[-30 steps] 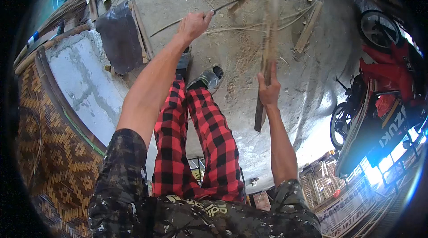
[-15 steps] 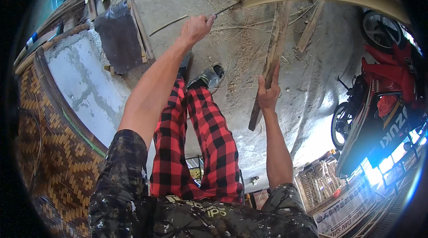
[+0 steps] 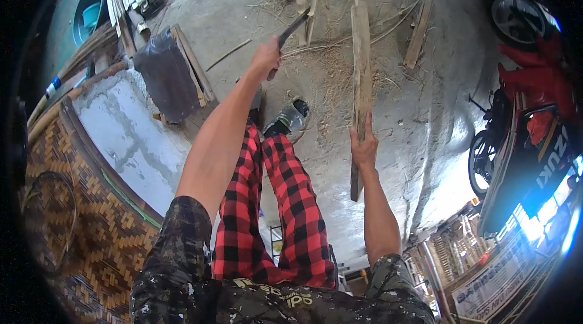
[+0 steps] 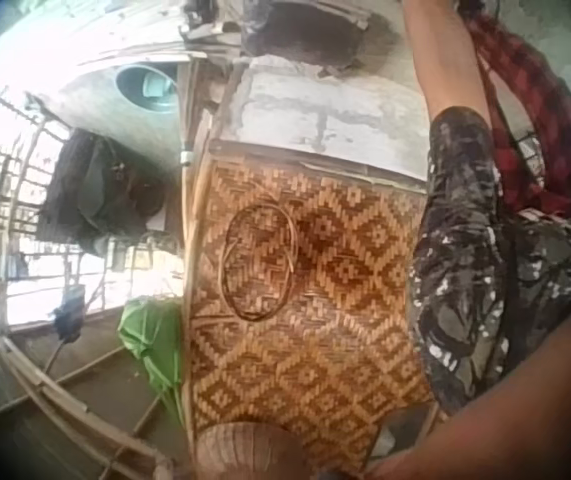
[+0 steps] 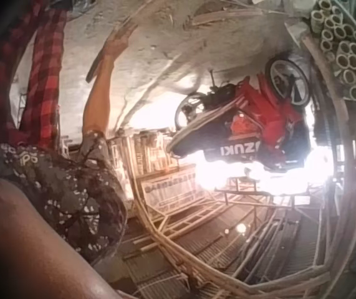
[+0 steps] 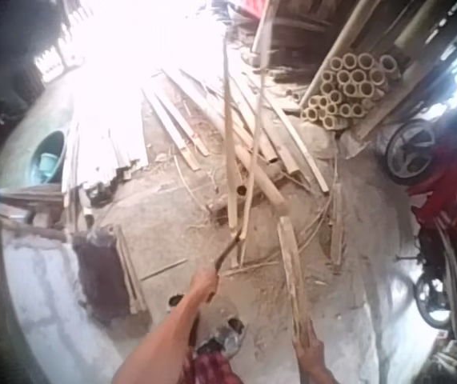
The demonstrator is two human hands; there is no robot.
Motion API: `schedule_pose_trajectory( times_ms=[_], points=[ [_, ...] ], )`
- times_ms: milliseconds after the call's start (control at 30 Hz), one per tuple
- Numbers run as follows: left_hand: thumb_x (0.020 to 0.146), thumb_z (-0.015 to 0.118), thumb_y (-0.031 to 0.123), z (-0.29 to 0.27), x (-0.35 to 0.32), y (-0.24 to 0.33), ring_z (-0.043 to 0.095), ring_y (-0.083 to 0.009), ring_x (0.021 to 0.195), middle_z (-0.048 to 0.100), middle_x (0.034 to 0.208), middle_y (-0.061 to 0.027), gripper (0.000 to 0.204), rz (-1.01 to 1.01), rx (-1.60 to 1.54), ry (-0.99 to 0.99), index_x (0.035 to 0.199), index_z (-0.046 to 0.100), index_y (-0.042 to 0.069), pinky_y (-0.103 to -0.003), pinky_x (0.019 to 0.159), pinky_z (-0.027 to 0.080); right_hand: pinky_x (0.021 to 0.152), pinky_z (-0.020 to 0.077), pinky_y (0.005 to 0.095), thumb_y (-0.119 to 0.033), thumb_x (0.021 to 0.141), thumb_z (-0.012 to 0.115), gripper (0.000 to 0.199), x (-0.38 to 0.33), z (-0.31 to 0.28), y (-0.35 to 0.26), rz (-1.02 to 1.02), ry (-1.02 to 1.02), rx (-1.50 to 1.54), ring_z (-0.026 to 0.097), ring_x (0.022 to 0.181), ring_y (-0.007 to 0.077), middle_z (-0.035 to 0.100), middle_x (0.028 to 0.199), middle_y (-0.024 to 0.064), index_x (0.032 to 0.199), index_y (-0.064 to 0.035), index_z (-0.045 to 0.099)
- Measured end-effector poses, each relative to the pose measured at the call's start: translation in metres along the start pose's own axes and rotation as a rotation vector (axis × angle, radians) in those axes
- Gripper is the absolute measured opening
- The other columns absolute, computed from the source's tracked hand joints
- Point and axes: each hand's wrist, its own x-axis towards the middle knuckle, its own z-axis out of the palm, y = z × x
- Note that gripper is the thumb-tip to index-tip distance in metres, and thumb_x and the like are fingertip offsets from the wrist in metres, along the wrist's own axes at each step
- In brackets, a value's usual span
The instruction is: The recorder uses a large knife and a wooden mallet to split a bamboo pole into thin strips.
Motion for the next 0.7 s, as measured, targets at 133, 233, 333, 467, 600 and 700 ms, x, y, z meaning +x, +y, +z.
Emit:
schedule_pose_trajectory(
  times_ms=[133,233,333,467,600,700],
  points=[
    [0.105,0.038,0.060,0.003,0.003,-0.005,0.044,-0.0139,0.047,0.046,0.058,0.0018,0.061,-0.093,-0.407,-0.187,0.080,0.057,0.008,-0.035,0.050,0.045,0.089,0.0540,0.0532,-0.026,0.095,0.065,0.080,-0.036,0.002,0.036,0.054,-0.047,-0.074,0.063,0.110,0.0520,0.062,0.130,0.0321,0.163,-0.0161,0.024],
    [0.108,0.035,0.055,-0.005,0.005,-0.006,0.048,-0.0158,0.047,0.051,0.063,-0.0007,0.060,-0.187,-0.563,-0.297,0.086,0.057,0.004,-0.035,0.050,0.046,0.082,0.0548,0.0545,-0.029,0.094,0.067,0.085,-0.061,0.015,0.063,0.129,-0.098,-0.241,0.067,0.097,0.0516,0.067,0.115,0.0333,0.164,-0.0208,0.019],
    [0.108,0.032,0.056,-0.004,-0.004,-0.003,0.048,-0.0151,0.048,0.048,0.062,0.0008,0.059,-0.284,-0.661,-0.355,0.089,0.054,0.005,-0.036,0.052,0.048,0.076,0.0547,0.0550,-0.033,0.093,0.068,0.090,-0.070,0.024,0.078,0.330,-0.209,-0.339,0.068,0.089,0.0488,0.066,0.106,0.0302,0.165,-0.0240,0.015],
    [0.109,0.030,0.055,0.017,-0.023,0.009,0.051,-0.0174,0.053,0.049,0.066,-0.0022,0.058,-0.328,-0.625,-0.331,0.093,0.054,0.005,-0.040,0.057,0.053,0.079,0.0540,0.0542,-0.034,0.092,0.070,0.095,-0.061,0.038,0.105,0.405,-0.258,-0.325,0.068,0.094,0.0452,0.064,0.110,0.0282,0.165,-0.0236,0.010],
    [0.109,0.029,0.055,0.061,-0.051,0.012,0.067,-0.0259,0.072,0.060,0.077,-0.0092,0.056,-0.316,-0.667,-0.395,0.105,0.053,0.004,-0.045,0.070,0.058,0.092,0.0511,0.0496,-0.035,0.093,0.068,0.079,-0.042,0.053,0.122,0.331,-0.046,-0.426,0.065,0.105,0.0421,0.061,0.121,0.0299,0.159,-0.0114,0.032],
    [0.110,0.030,0.051,0.061,-0.050,0.012,0.072,-0.0335,0.090,0.066,0.091,-0.0148,0.054,-0.290,-0.637,-0.458,0.114,0.050,0.001,-0.048,0.084,0.060,0.100,0.0488,0.0431,-0.041,0.093,0.069,0.071,0.027,0.058,0.046,0.435,0.043,0.600,0.064,0.115,0.0393,0.062,0.130,0.0291,0.146,0.0012,0.050]
  ],
)
